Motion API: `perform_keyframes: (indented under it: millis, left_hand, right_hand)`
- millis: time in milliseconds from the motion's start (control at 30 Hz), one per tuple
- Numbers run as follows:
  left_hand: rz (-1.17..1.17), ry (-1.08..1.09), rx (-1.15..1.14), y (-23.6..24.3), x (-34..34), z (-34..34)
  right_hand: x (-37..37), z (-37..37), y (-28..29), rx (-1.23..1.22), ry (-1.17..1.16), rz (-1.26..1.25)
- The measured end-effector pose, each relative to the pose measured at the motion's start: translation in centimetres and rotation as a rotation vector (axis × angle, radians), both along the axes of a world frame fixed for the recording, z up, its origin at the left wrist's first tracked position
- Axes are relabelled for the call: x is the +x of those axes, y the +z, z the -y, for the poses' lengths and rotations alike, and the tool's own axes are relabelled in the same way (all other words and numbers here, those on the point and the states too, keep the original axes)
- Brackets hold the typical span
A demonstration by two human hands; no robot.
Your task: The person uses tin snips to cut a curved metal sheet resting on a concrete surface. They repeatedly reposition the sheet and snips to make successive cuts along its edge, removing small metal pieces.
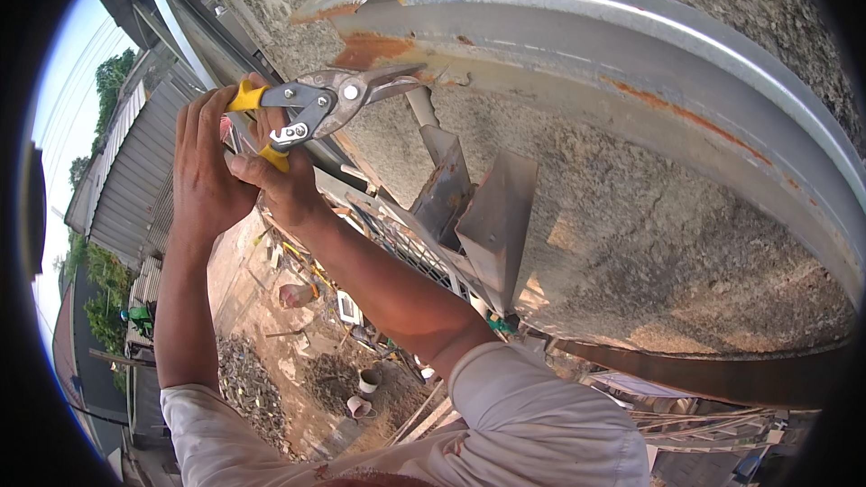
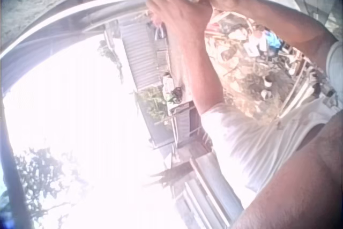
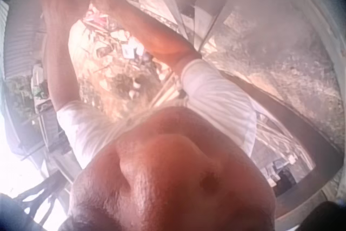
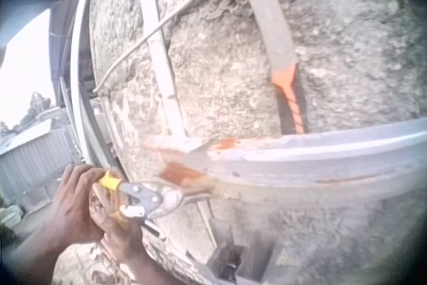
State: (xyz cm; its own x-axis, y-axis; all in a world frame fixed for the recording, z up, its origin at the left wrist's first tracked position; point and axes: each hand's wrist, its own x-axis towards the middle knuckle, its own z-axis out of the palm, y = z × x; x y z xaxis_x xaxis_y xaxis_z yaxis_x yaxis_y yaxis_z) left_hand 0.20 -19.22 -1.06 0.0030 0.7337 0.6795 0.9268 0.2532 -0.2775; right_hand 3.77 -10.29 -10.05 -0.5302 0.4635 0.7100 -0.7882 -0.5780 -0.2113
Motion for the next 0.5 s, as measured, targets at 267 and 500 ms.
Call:
perform_keyframes:
  millis: [267, 500]
  left_hand:
    - [-0.019, -0.005, -0.025, -0.1, -0.5, 0.2]
    - [-0.047, -0.024, 0.007, -0.6, -0.5, 0.1]
  right_hand:
    - [-1.0, 0.6, 0.0, -0.029, 0.053, -0.098]
    - [-2.2, 0.5, -0.4, -0.025, -0.074, -0.201]
